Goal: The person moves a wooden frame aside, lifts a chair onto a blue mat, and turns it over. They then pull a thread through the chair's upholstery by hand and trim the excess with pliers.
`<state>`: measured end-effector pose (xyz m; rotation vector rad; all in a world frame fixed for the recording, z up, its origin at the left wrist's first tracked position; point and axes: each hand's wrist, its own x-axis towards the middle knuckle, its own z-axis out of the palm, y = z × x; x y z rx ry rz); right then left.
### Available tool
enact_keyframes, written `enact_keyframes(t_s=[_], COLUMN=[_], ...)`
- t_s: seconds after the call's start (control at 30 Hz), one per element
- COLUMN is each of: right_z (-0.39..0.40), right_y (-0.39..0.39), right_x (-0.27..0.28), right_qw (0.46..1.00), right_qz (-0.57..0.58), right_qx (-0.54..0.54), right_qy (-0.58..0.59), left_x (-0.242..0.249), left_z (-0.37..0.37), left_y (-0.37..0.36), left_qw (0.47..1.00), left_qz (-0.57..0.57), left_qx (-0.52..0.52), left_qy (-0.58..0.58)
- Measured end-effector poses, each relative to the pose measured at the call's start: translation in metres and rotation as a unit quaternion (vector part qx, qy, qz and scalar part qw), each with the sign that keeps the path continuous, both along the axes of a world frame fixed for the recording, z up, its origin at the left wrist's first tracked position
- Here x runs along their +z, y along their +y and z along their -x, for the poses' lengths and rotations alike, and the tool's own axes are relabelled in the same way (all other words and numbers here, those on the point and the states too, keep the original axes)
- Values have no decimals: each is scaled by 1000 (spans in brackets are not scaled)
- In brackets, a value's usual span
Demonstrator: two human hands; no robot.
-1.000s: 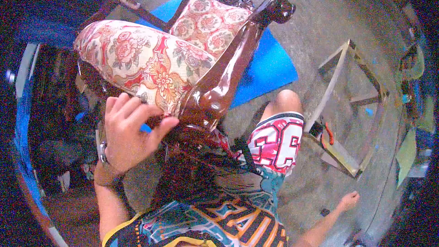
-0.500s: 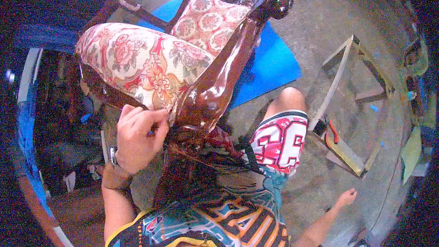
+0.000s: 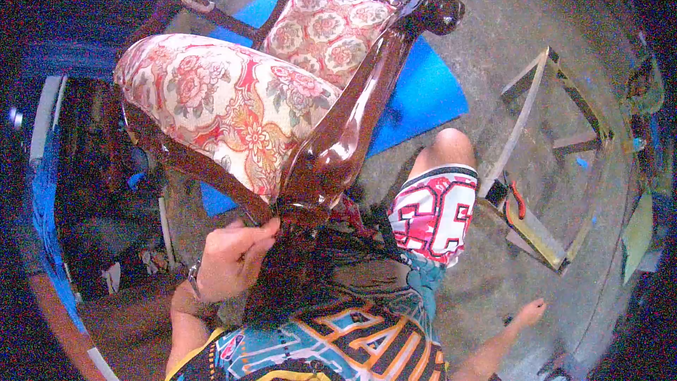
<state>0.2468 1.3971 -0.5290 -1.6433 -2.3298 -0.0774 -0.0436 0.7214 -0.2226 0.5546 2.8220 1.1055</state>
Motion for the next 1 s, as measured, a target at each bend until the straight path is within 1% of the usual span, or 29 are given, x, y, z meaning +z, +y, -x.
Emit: enact_keyframes(t_s=[0.03,0.1,0.13,0.17,0.2,0.23,0.27,0.33,0.37,0.4,0.43,0.47,0.5,0.57,0.6,0.63,0.67,0.7,0.73,0.77,0.8,0.87,0.93,0.97,1.0], right_z=[9,50,76,117,173,220,254,285,294,303,312,322,323,327,327,327,328,328,325,325,323,318,309,302,297], right_y=[-6,-16,-17,-45,-111,-181,-256,-374,-412,-438,-457,-471,-479,-491,-496,-500,-502,-505,-508,-512,-516,-517,-513,-512,-511], right_x=[7,28,29,52,93,133,173,231,256,266,285,291,296,307,311,306,297,289,286,288,291,287,283,281,276], right_qw=[999,987,965,930,867,788,702,569,495,473,460,439,443,448,442,429,415,401,382,362,343,296,275,264,285], right_qz=[7,19,79,145,250,363,472,590,612,554,536,540,558,588,640,682,719,754,770,796,821,871,878,882,868], right_qx=[17,55,101,137,184,234,300,395,520,638,680,698,689,671,626,589,550,508,486,451,412,316,328,334,352], right_qy=[50,151,230,310,390,438,441,414,332,248,198,169,132,60,47,69,91,114,159,177,196,231,213,202,203], left_x=[-1,0,2,4,0,-7,-14,-25,-27,-26,-23,-22,-22,-25,-25,-26,-30,-31,-30,-31,-36,-76,-84,-66,-67], left_z=[-3,-5,-7,-8,-10,-13,-17,-26,-29,-32,-34,-37,-40,-41,-39,-38,-38,-37,-35,-33,-35,-51,-52,-44,-44], left_y=[-3,-8,-10,-11,-9,-2,2,2,1,3,5,6,6,3,2,2,2,0,-2,-3,-1,-3,-6,-14,-13], left_qw=[1000,998,997,996,995,994,993,984,978,979,980,980,977,987,989,990,991,991,990,989,988,982,980,979,978], left_qz=[-14,-39,-50,-60,-75,-90,-104,-145,-167,-176,-183,-189,-204,-156,-140,-125,-118,-109,-101,-93,-107,-174,-157,-107,-109], left_qx=[0,11,22,30,38,45,52,90,110,94,79,66,57,31,-1,-33,-30,-48,-68,-91,-78,-77,-125,-175,-174], left_qy=[-22,-52,-61,-67,-56,-45,-35,-47,-52,-34,-16,1,13,34,45,55,57,64,70,75,79,13,1,20,20])
